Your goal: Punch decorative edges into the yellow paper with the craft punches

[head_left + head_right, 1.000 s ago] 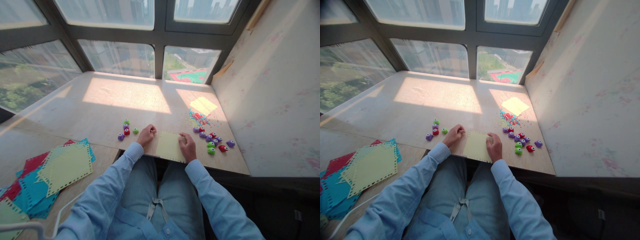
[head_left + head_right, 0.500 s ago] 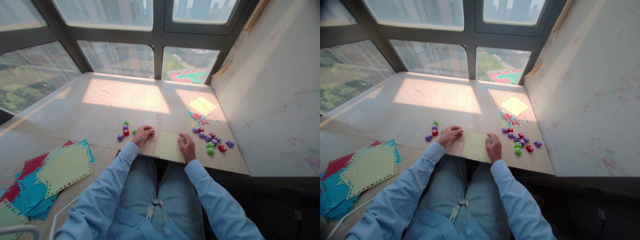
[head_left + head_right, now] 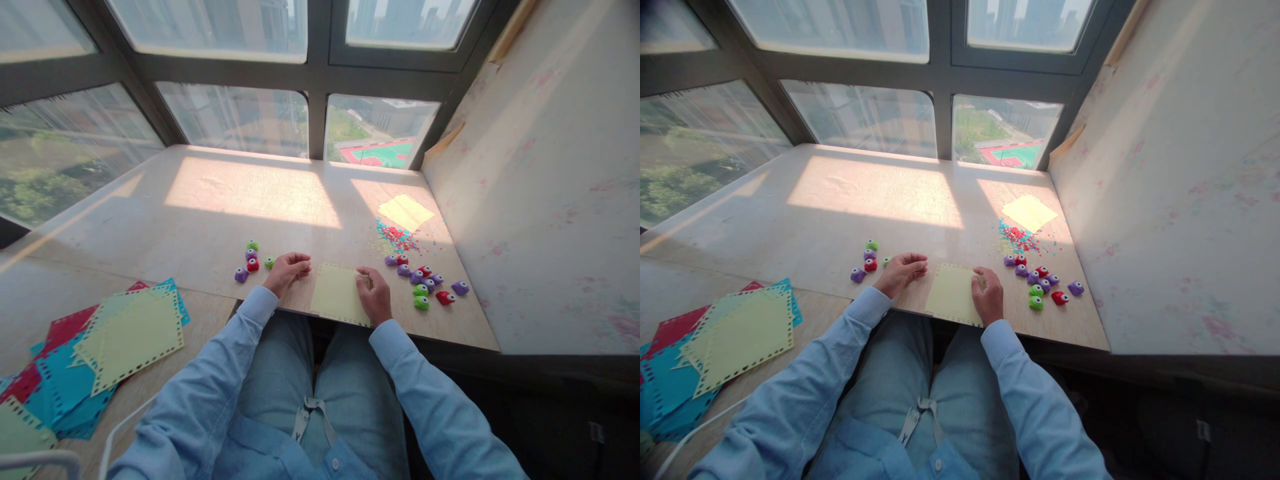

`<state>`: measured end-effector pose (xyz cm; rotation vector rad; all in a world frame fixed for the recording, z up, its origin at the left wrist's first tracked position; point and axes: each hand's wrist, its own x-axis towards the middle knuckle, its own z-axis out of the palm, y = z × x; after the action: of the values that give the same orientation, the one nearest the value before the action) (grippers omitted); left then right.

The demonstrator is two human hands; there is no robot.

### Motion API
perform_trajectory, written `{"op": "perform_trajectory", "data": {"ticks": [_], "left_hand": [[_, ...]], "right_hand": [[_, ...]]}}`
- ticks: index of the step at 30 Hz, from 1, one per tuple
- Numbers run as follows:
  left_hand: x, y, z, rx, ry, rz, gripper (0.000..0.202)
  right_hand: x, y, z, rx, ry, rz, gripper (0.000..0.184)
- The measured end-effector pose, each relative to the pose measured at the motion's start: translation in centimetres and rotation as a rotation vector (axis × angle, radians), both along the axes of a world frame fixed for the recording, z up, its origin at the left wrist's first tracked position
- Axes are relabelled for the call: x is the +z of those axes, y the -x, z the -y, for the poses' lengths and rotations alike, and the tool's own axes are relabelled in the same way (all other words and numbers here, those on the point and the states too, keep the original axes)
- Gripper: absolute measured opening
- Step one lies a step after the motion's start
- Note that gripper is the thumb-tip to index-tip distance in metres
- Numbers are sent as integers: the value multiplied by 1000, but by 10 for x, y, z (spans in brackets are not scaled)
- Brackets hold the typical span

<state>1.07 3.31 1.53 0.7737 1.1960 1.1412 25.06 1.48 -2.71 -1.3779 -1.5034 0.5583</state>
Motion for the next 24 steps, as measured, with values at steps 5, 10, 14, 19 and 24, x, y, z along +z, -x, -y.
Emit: {"op": "perform_trajectory", "data": {"ticks": [5,10,14,19,24], "left_hand": [[-5,3,-2,-8,-58,-248,22],[-7,4,-6,-162,-312,-844,14],[-5,3,-8,-316,-467,-1082,20],[-1,-1,-9,-335,-452,-1040,22],[2,-4,-7,-310,-403,-992,19]], "right_hand": [[0,0,0,-5,8,-3,24],[0,0,0,-4,7,-4,22],[1,0,1,-3,13,-6,23],[2,0,1,-6,19,-12,23],[2,0,1,-6,17,-14,21]]}}
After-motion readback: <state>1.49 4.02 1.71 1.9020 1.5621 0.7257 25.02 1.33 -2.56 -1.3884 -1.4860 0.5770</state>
